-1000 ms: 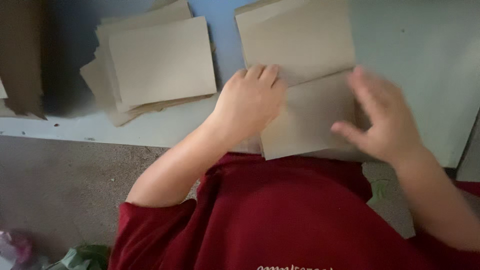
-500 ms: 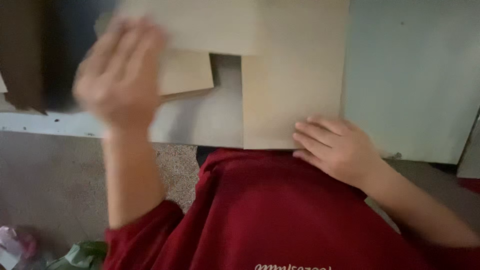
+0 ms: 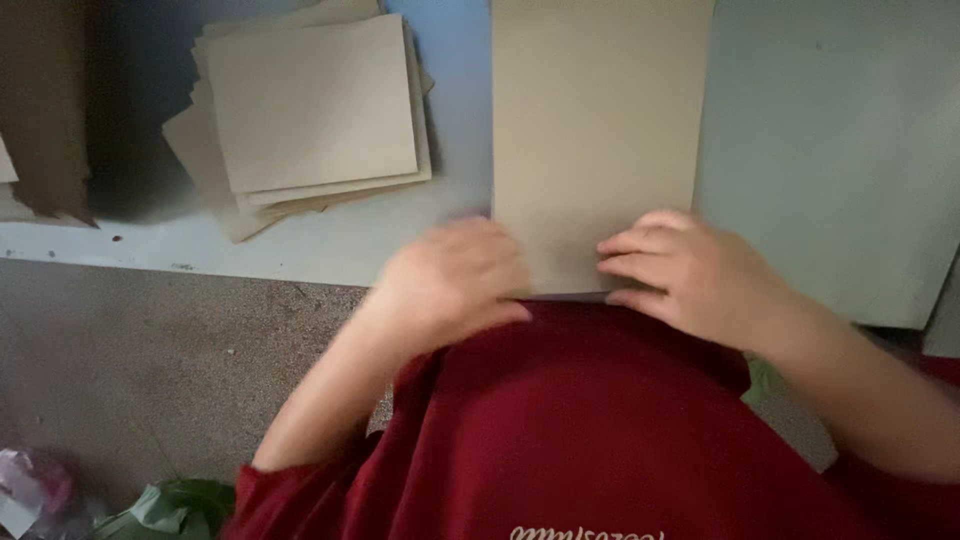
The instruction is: The person takes a stack of brown paper sheets, taps and aligns the edges, then folds sheets in half one at a time on the workbench, pressing the crease flat and placing each folded sheet onto a growing pile on the left side of the table.
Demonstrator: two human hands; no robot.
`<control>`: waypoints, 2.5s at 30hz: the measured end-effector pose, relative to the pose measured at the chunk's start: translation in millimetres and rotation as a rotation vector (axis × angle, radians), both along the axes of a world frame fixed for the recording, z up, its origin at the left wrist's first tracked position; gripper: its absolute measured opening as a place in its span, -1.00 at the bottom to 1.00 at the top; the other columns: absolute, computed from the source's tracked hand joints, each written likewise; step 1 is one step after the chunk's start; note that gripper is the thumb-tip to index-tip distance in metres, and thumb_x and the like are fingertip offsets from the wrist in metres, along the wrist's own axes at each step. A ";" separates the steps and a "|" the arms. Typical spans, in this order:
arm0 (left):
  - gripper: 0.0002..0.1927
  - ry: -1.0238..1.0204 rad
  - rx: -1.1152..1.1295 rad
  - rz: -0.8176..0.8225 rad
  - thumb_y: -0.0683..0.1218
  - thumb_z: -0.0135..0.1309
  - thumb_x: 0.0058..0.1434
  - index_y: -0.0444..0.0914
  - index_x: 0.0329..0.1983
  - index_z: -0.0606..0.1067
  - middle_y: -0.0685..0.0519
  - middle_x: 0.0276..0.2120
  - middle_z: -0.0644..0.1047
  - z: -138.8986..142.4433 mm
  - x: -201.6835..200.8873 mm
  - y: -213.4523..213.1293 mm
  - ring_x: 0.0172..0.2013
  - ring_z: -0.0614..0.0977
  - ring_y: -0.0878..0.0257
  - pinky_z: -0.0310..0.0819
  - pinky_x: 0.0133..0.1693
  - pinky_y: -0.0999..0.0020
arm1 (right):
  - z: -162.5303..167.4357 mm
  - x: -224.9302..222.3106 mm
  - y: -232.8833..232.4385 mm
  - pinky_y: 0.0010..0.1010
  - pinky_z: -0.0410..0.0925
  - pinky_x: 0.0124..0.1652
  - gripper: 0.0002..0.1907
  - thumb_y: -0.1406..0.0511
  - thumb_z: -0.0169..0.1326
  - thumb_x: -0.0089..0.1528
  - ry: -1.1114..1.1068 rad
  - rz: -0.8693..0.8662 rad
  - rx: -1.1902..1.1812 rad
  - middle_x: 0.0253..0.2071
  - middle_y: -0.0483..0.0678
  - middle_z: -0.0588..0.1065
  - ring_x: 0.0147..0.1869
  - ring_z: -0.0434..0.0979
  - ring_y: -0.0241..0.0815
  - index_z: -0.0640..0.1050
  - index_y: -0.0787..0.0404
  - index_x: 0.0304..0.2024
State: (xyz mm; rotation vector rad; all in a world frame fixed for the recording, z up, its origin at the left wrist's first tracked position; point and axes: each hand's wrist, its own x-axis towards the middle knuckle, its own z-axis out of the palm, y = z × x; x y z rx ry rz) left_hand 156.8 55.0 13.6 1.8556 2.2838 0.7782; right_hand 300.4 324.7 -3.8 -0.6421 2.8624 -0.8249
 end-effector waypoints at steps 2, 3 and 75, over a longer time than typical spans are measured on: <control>-0.70 -0.105 0.005 -0.053 0.07 0.22 0.13 -0.19 -0.20 0.52 0.00 -0.12 0.58 -11.9 11.1 6.6 -0.01 0.62 0.00 0.54 -0.06 0.11 | -1.5 -1.7 4.3 -0.25 0.42 0.06 -0.75 0.16 0.25 0.12 -0.020 -0.028 -0.103 0.01 -0.14 0.61 0.14 0.50 -0.06 0.67 0.10 -0.20; -0.75 -0.135 -0.037 -0.046 0.03 0.22 0.16 -0.19 -0.22 0.51 0.01 -0.15 0.58 -16.2 13.6 10.0 -0.02 0.62 0.02 0.55 -0.10 0.13 | -2.2 -2.0 6.8 -0.26 0.42 0.05 -0.78 0.17 0.24 0.14 -0.061 -0.042 -0.116 0.00 -0.16 0.62 0.13 0.52 -0.09 0.67 0.08 -0.21; -0.70 0.445 -0.226 0.082 -0.14 0.13 0.27 -0.24 0.07 0.53 -0.01 -0.04 0.55 -12.4 -40.8 67.0 0.01 0.60 0.14 0.58 -0.03 0.27 | 9.8 6.2 -7.0 -0.21 0.37 -0.01 -0.63 0.12 0.27 0.11 0.103 -0.136 0.015 -0.01 -0.06 0.58 0.02 0.52 -0.01 0.66 0.23 -0.16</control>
